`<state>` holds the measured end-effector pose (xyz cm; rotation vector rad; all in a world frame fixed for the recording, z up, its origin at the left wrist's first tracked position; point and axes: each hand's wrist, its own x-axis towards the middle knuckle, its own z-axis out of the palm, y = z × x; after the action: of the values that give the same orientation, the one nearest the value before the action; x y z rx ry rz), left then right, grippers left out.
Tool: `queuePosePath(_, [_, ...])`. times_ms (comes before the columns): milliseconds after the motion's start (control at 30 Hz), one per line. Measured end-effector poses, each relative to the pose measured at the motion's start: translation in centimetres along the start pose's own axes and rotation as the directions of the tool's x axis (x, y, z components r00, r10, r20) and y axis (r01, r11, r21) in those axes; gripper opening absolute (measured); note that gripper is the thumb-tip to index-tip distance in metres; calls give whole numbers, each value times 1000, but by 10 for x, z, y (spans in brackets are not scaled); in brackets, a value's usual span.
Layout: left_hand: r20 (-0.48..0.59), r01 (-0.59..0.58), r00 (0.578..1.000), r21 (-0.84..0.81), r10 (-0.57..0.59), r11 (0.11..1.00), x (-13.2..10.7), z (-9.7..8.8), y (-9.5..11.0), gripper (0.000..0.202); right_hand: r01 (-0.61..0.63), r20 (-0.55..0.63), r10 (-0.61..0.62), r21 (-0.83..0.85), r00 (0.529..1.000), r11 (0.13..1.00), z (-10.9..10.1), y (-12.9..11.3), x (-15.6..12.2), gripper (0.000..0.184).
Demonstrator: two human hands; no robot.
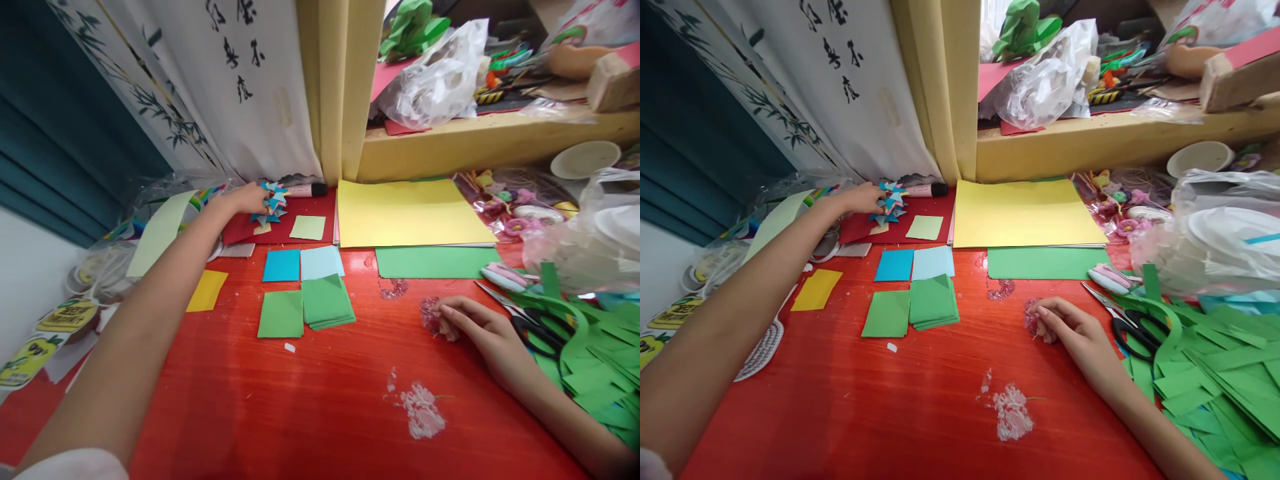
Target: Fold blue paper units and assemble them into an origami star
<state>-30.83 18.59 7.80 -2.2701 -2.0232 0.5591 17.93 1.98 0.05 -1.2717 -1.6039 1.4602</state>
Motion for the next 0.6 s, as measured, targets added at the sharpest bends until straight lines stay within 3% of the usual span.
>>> queuePosePath(200, [220,-82,974,125,53,989,-3,7,9,50,-2,7,2,-10,1000,1000,-1,2,0,23])
queuePosePath(333, [196,-72,980,161,40,984,-4,11,16,50,5,12,-5,-23,1000,1000,-2,4,0,24])
queuePosePath(600, [91,28,995,154,-42,988,-7,-17,10,46,0,-2,0,-47,1000,999,-1,4,-1,22])
